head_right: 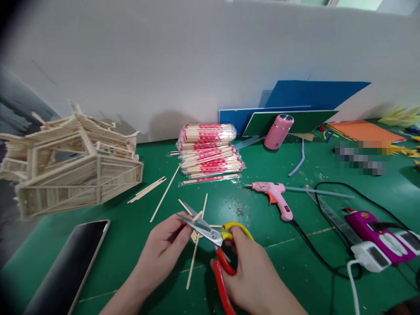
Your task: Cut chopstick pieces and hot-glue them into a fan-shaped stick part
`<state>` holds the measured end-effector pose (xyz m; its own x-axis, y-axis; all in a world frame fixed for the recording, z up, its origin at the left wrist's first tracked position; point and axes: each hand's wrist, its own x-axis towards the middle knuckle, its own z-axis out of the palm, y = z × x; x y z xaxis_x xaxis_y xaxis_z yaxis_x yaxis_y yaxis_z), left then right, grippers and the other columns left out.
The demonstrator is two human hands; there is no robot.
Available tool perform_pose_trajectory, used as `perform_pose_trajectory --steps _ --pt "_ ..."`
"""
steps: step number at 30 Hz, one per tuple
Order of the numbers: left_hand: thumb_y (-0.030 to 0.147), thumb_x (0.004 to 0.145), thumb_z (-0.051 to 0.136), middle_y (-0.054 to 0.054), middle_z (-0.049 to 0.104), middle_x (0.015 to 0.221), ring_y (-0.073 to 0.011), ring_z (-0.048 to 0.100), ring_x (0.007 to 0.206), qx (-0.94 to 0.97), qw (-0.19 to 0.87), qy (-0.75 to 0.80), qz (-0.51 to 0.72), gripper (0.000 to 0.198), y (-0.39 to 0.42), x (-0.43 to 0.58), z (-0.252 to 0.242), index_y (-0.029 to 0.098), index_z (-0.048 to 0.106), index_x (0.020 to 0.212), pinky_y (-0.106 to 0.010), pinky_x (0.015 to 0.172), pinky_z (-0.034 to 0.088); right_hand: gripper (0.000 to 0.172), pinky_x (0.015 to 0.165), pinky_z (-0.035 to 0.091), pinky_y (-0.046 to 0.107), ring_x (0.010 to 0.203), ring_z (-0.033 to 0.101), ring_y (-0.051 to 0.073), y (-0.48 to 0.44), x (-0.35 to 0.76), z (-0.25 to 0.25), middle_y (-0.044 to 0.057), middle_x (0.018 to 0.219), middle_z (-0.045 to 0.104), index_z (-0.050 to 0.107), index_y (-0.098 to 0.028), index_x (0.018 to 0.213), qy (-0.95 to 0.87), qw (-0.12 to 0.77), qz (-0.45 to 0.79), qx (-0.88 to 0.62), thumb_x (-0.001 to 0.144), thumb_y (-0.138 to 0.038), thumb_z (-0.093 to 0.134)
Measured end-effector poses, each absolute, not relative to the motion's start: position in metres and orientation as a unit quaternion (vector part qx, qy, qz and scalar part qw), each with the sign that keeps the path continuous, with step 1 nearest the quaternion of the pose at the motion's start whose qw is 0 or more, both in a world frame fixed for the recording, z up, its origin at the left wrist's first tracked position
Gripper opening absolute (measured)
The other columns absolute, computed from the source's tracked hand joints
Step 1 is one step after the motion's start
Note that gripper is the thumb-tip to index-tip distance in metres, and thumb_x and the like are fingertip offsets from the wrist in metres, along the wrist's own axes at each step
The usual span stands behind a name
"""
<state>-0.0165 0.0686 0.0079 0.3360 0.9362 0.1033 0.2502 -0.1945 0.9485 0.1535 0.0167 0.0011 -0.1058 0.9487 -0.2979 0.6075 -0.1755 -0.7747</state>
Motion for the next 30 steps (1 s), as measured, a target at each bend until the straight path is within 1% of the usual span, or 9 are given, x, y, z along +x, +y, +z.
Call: perform_pose_trajectory --steps 3,5,9,12,15,21,23,26,30 --pt "0.016 0.082 0.04 -0.002 0.054 0.068 -0.0111 0.05 0.063 0.74 0.383 0.416 0.364 0.021 0.068 -0.019 0.011 0.015 0.057 0.069 -0.021 0.059 0.04 0.022 0.056 0.042 0.021 0.065 0.055 0.013 0.017 0.153 0.003 -0.001 0.074 0.058 0.042 -0.022 0.091 -0.608 0.197 0.439 -0.631 0.072 -0.027 0.053" --pt "0.015 0.082 0.038 -0.002 0.055 0.068 -0.0113 0.05 0.063 0.767 0.369 0.397 0.343 0.023 0.068 -0.021 0.011 0.015 0.056 0.069 -0.02 0.059 0.04 0.029 0.06 0.043 0.022 0.067 0.055 0.013 0.015 0.155 0.003 0.0 0.079 0.058 0.042 -0.021 0.096 -0.604 0.189 0.455 -0.626 0.071 -0.029 0.055" --pt "0.015 0.082 0.038 -0.002 0.057 0.071 -0.012 0.052 0.067 0.766 0.425 0.375 0.303 0.022 0.069 -0.023 0.013 0.016 0.058 0.073 -0.021 0.062 0.041 0.049 0.069 0.045 0.026 0.079 0.057 0.016 0.01 0.16 -0.001 0.005 0.093 0.058 0.038 -0.019 0.111 -0.613 0.189 0.451 -0.621 0.069 -0.035 0.058" --pt "0.016 0.082 0.04 -0.003 0.059 0.073 -0.0129 0.054 0.07 0.741 0.482 0.358 0.3 0.022 0.07 -0.023 0.016 0.017 0.06 0.075 -0.022 0.065 0.042 0.056 0.071 0.045 0.028 0.083 0.057 0.018 0.009 0.163 -0.001 0.007 0.094 0.058 0.037 -0.017 0.114 -0.62 0.188 0.443 -0.62 0.067 -0.036 0.06" --pt "0.016 0.08 0.043 -0.003 0.061 0.07 -0.013 0.055 0.067 0.716 0.525 0.337 0.313 0.021 0.071 -0.022 0.019 0.016 0.062 0.072 -0.022 0.064 0.042 0.052 0.066 0.045 0.026 0.078 0.057 0.018 0.01 0.163 0.001 0.005 0.087 0.06 0.038 -0.018 0.112 -0.625 0.185 0.455 -0.606 0.067 -0.033 0.059" --pt "0.019 0.08 0.045 -0.003 0.06 0.068 -0.0127 0.053 0.065 0.697 0.556 0.319 0.322 0.021 0.072 -0.022 0.018 0.015 0.063 0.071 -0.022 0.062 0.041 0.03 0.056 0.044 0.022 0.064 0.056 0.014 0.008 0.159 -0.001 0.003 0.078 0.061 0.045 -0.019 0.094 -0.609 0.19 0.475 -0.606 0.068 -0.029 0.056" --pt "0.019 0.082 0.044 -0.004 0.06 0.071 -0.0134 0.054 0.068 0.702 0.553 0.325 0.31 0.021 0.072 -0.022 0.017 0.015 0.063 0.073 -0.023 0.065 0.041 0.03 0.057 0.045 0.022 0.066 0.057 0.014 0.007 0.158 -0.006 0.003 0.08 0.061 0.044 -0.019 0.095 -0.6 0.204 0.49 -0.598 0.069 -0.028 0.055" --pt "0.019 0.082 0.042 -0.004 0.059 0.073 -0.0134 0.053 0.07 0.712 0.532 0.343 0.305 0.022 0.071 -0.02 0.018 0.014 0.061 0.073 -0.023 0.066 0.041 0.036 0.06 0.046 0.022 0.069 0.058 0.015 0.008 0.157 -0.012 0.004 0.083 0.061 0.041 -0.018 0.101 -0.596 0.224 0.497 -0.589 0.069 -0.027 0.054" --pt "0.016 0.082 0.037 -0.003 0.055 0.069 -0.0117 0.05 0.063 0.759 0.444 0.363 0.308 0.022 0.065 -0.011 0.02 0.015 0.056 0.072 -0.021 0.058 0.039 0.041 0.058 0.047 0.022 0.068 0.058 0.016 0.005 0.162 -0.017 0.004 0.08 0.061 0.04 -0.018 0.108 -0.603 0.246 0.476 -0.591 0.069 -0.025 0.053"
